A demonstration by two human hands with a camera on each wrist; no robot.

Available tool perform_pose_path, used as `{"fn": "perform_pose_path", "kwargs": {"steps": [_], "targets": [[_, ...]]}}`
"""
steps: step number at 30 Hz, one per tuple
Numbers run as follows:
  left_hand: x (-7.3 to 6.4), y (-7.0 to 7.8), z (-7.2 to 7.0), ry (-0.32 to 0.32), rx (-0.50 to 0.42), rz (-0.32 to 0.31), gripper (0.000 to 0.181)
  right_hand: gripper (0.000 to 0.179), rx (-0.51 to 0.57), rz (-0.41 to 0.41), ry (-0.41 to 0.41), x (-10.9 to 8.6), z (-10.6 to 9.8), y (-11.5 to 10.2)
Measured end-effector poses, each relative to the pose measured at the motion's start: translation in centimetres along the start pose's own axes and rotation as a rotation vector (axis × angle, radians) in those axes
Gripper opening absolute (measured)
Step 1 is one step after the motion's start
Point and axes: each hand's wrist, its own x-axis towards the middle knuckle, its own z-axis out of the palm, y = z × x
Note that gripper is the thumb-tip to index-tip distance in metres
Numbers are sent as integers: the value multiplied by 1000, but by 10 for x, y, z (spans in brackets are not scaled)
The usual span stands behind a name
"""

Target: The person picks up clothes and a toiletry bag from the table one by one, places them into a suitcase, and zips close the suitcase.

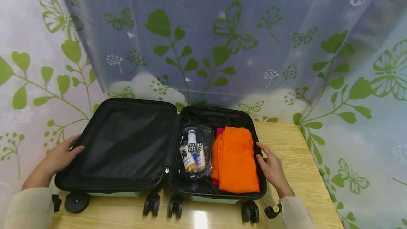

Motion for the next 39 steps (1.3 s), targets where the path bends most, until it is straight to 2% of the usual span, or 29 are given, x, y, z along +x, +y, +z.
{"fn": "perform_pose_path", "kwargs": {"steps": [3, 8, 14, 22, 29, 34, 39], "targets": [[1, -1, 2, -23, -37, -15, 67, 52, 4, 11, 4, -1, -3, 2], [2, -5, 7, -106, -102, -35, 67, 51, 12, 14, 14, -1, -7, 5], [1, -7, 13, -161, -235, -57, 72, 51, 1, 13, 34, -2, -10, 8], [2, -12, 16, -259, -339, -157, 86, 51, 19, 21, 26, 0, -11, 11], [3, -18, 20, -285, -366, -224, 87, 51, 10, 24, 25, 0, -11, 10], [2, -21, 22, -318, -471, -255, 87, 52, 15, 28, 18, 0, -9, 10], [-1, -24, 22, -340, -599, -257, 86, 52, 21, 29, 16, 0, -7, 10]]}}
